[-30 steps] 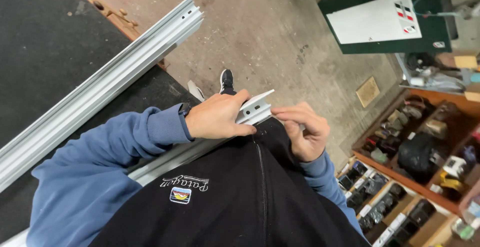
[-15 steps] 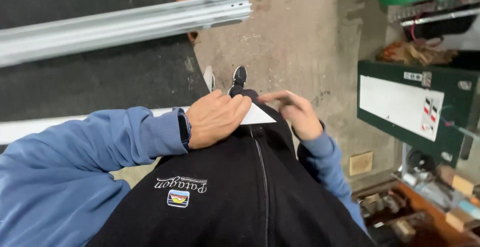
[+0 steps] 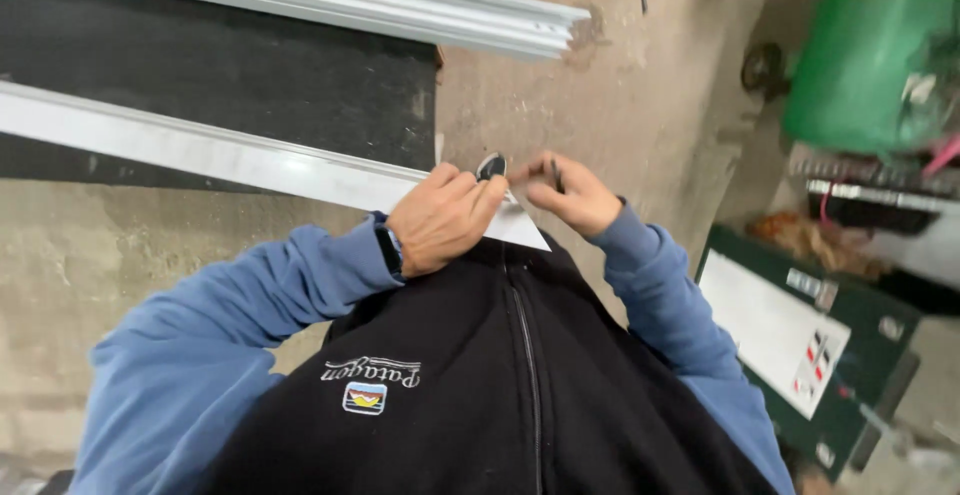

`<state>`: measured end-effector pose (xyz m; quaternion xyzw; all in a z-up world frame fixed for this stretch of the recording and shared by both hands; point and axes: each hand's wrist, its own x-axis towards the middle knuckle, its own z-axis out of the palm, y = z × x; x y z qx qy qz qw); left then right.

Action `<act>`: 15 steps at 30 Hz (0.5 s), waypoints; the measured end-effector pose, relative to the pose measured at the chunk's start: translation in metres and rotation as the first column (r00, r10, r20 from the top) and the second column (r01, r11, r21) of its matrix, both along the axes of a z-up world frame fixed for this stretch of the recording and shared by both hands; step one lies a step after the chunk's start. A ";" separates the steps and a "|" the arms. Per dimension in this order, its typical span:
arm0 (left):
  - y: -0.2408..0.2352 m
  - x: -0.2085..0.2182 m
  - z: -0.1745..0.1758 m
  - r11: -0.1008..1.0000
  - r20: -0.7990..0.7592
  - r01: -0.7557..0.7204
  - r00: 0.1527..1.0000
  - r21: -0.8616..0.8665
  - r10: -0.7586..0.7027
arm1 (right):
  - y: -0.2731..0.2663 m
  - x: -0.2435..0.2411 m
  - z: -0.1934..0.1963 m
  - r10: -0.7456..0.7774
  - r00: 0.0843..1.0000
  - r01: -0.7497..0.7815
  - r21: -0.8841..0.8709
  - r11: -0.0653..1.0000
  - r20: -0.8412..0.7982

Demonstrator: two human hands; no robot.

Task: The person repeatedly scrapes the cut ends of several white metal profiles with a small metal tool to remove burrs. The person handles the profiles one at a time, scraping each end before placing the profile back on the floor.

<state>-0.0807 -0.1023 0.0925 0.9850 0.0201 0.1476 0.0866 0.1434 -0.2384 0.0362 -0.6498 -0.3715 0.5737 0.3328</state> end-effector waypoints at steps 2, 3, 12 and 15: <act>-0.005 0.001 -0.011 0.999 -0.094 0.017 0.995 -0.040 -0.021 | -0.012 0.015 -0.030 0.102 0.971 -0.127 -0.107 0.986 -0.214; -0.005 -0.002 -0.016 1.000 -0.090 -0.014 0.996 -0.022 0.012 | -0.017 0.013 -0.034 0.136 0.969 -0.158 -0.090 0.983 -0.208; 0.149 -0.172 -0.084 0.935 -0.254 -0.300 0.935 -0.191 0.249 | -0.021 0.049 -0.068 0.130 0.990 -0.137 -0.218 0.966 -0.046; 0.191 -0.192 -0.089 0.918 -0.610 -0.392 0.741 -0.055 0.280 | -0.020 0.075 -0.067 0.138 0.990 -0.119 -0.330 0.937 0.035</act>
